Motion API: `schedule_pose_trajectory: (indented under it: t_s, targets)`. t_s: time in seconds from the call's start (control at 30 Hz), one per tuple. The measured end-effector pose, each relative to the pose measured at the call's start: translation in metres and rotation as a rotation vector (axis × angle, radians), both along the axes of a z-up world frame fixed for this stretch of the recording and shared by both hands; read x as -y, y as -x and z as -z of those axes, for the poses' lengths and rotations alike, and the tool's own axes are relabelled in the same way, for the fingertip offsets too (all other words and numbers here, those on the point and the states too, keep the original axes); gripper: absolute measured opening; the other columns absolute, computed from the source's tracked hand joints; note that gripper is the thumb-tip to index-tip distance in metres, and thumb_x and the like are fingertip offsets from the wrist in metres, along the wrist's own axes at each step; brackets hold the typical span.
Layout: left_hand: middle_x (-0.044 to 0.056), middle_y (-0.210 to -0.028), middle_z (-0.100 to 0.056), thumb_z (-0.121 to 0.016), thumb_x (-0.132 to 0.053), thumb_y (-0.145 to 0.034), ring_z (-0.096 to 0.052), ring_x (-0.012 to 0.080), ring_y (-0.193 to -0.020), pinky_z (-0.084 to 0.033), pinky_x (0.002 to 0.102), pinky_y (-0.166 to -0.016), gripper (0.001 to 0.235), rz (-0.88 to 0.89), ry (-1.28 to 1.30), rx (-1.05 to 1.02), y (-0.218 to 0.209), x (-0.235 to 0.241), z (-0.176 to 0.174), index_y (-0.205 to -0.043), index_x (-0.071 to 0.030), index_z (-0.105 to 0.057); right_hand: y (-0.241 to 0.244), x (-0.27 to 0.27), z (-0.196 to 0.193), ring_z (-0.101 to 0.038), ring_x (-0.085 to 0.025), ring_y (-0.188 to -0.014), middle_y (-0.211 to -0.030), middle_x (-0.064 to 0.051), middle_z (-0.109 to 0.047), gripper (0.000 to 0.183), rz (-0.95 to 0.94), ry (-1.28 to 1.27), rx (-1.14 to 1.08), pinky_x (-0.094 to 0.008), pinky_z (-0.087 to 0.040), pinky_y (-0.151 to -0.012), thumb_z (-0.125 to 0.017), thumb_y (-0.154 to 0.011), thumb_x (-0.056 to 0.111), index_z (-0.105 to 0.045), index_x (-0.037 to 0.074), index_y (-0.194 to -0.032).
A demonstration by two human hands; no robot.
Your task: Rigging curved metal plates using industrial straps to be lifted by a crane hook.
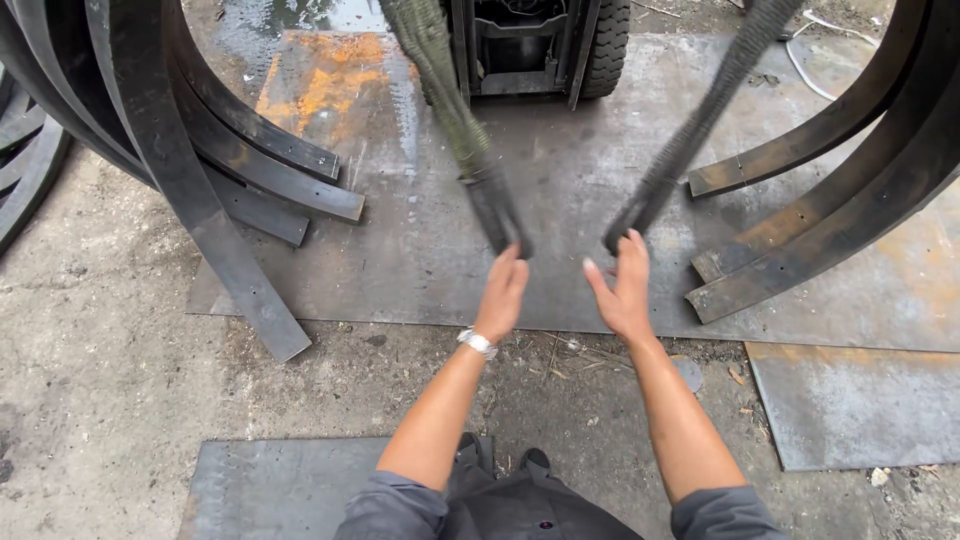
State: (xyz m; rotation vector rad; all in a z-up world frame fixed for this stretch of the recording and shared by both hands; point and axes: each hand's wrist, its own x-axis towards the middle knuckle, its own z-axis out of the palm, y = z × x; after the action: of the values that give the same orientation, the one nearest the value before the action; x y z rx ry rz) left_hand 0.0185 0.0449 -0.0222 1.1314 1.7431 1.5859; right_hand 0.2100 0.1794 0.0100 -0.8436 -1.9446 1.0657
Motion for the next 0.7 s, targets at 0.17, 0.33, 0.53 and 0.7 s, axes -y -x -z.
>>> schedule_pose_trajectory:
  t_s: [0.17,0.33,0.53,0.7]
  targets:
    - [0.025,-0.146,-0.053,-0.045,-0.032,-0.109,-0.048,0.0388,-0.139,-0.033,0.046,-0.119,0.05,-0.435,0.148,-0.539,0.147,0.124,0.031,-0.142,0.005,-0.053,-0.14,-0.043,0.007,-0.039,-0.043,-0.151,-0.145,-0.026,-0.054,0.061,0.336,-0.658,0.441,-0.051,-0.031,-0.128,-0.074,-0.099,0.033,-0.052,-0.006,-0.14]
    - [0.023,-0.153,-0.048,-0.036,-0.04,-0.111,-0.042,0.0363,-0.145,-0.031,0.044,-0.119,0.054,-0.444,0.285,-0.492,0.201,0.185,-0.02,-0.144,-0.001,-0.055,-0.179,-0.055,-0.007,-0.038,-0.042,-0.155,-0.146,-0.023,-0.055,0.058,0.32,-0.63,0.499,-0.051,-0.032,-0.128,-0.072,-0.1,0.03,-0.054,-0.004,-0.142]
    - [0.021,-0.156,-0.045,-0.032,-0.05,-0.108,-0.04,0.0321,-0.148,-0.027,0.042,-0.123,0.067,-0.308,0.189,-0.171,0.131,0.097,0.038,-0.148,0.002,-0.047,-0.075,-0.017,-0.001,-0.04,-0.04,-0.147,-0.156,-0.028,-0.04,0.069,0.157,-0.354,0.269,-0.048,-0.04,-0.114,-0.074,-0.092,0.034,-0.048,-0.003,-0.145]
    - [0.019,-0.166,-0.03,-0.03,-0.059,-0.106,-0.024,0.0295,-0.156,-0.017,0.04,-0.126,0.08,-0.031,-0.002,0.093,-0.024,-0.024,0.008,-0.157,0.002,-0.032,0.033,0.01,-0.009,-0.028,-0.039,-0.152,-0.167,-0.029,-0.014,0.081,-0.126,-0.108,0.041,-0.042,-0.048,-0.106,-0.071,-0.097,0.034,-0.03,-0.003,-0.156]
